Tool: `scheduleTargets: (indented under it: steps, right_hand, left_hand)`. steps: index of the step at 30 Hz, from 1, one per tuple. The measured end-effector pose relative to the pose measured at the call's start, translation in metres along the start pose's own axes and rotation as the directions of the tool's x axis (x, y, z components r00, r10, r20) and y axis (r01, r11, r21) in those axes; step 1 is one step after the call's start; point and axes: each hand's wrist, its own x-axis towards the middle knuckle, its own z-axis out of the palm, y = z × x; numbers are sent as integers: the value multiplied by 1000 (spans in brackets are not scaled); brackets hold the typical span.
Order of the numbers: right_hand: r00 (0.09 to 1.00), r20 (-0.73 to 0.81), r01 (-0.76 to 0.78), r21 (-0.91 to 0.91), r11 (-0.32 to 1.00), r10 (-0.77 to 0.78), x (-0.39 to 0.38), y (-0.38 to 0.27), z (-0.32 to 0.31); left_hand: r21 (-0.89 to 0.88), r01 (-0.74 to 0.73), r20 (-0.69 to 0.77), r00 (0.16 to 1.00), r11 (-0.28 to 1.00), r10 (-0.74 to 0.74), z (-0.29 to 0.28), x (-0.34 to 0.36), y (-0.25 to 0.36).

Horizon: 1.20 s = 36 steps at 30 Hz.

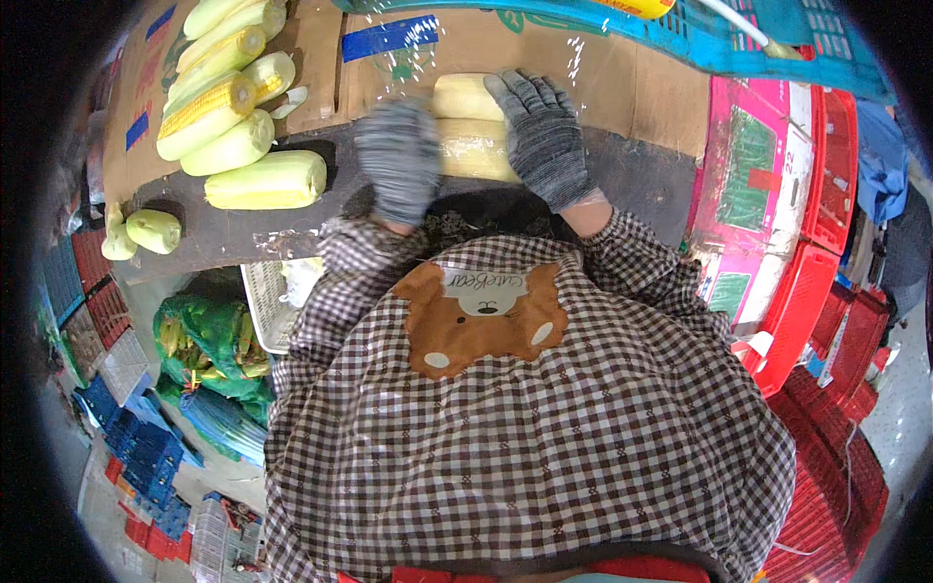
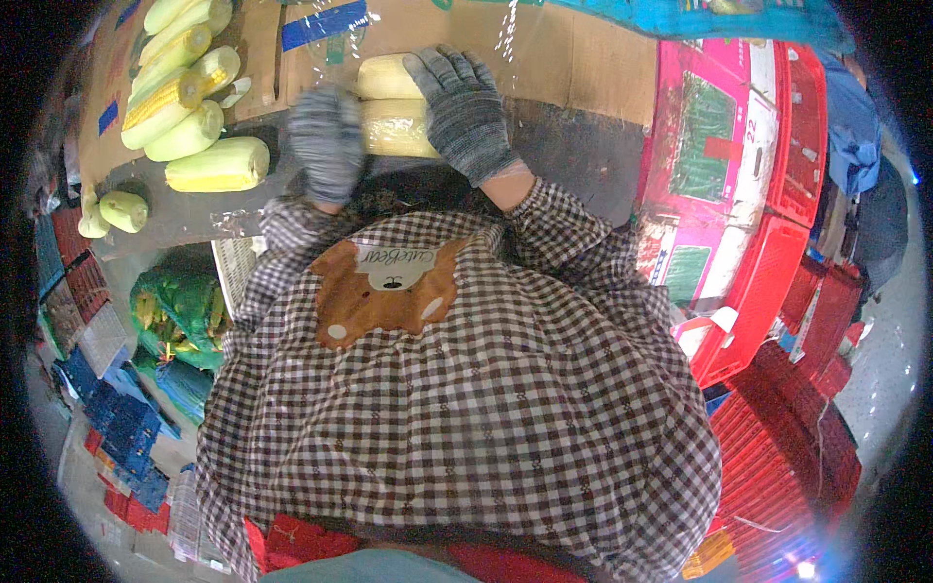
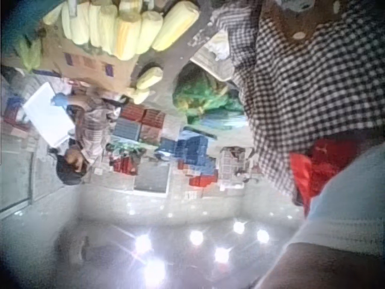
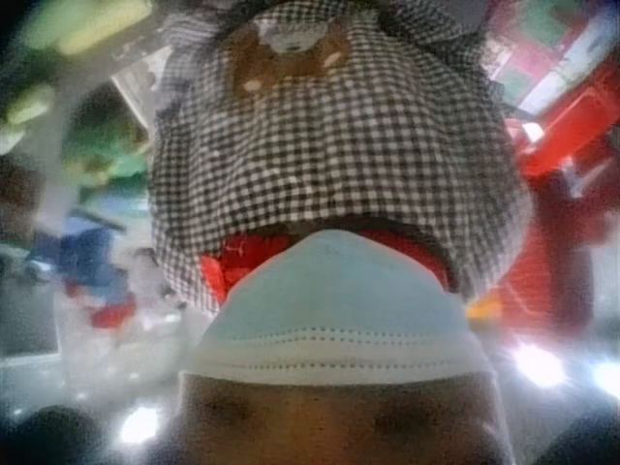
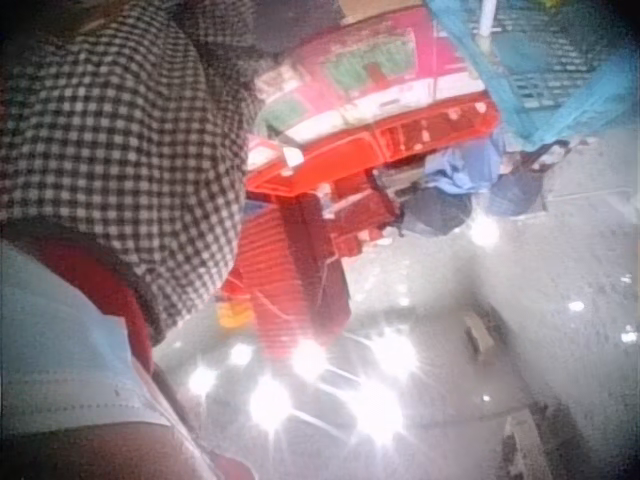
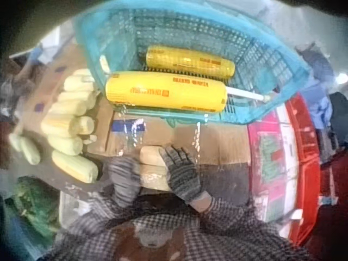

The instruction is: The person repeatedly picks up corn cobs, removes the husks by hand, and places the peeled cobs on a table. A second person is visible across the table also peeling corn. The camera wearer continues the same peeling cycle throughout the clip.

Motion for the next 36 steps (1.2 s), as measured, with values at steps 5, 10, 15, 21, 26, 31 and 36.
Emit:
scheduleTargets:
  steps: [5,10,15,21,26,31,36]
  right_hand:
    - [1000,-20,2,24,1000,-2,3,-1,3]
    - [999,-51,-6,34,999,8,4,-2,3]
    - [998,-63,-11,40,999,14,5,-2,5]
    - [998,-59,-6,38,999,8,6,-4,6]
    - [998,-52,-32,34,999,34,7,-6,5]
    - [998,-53,-33,65,997,36,7,-7,4]
    - [998,-49,-22,60,998,25,8,-5,6]
  left_hand:
    - [63,157,157,974,986,-165,5,24,-72]
    - [184,92,320,936,979,-148,16,29,-75]
    - [45,353,323,880,935,-348,7,37,-98]
    - [120,-44,145,989,992,26,26,37,-102]
    - [-63,113,392,917,992,-80,23,44,-107]
    - [-211,648,737,598,732,-316,16,41,-114]
    - [-122,388,883,462,913,-79,10,37,-111]
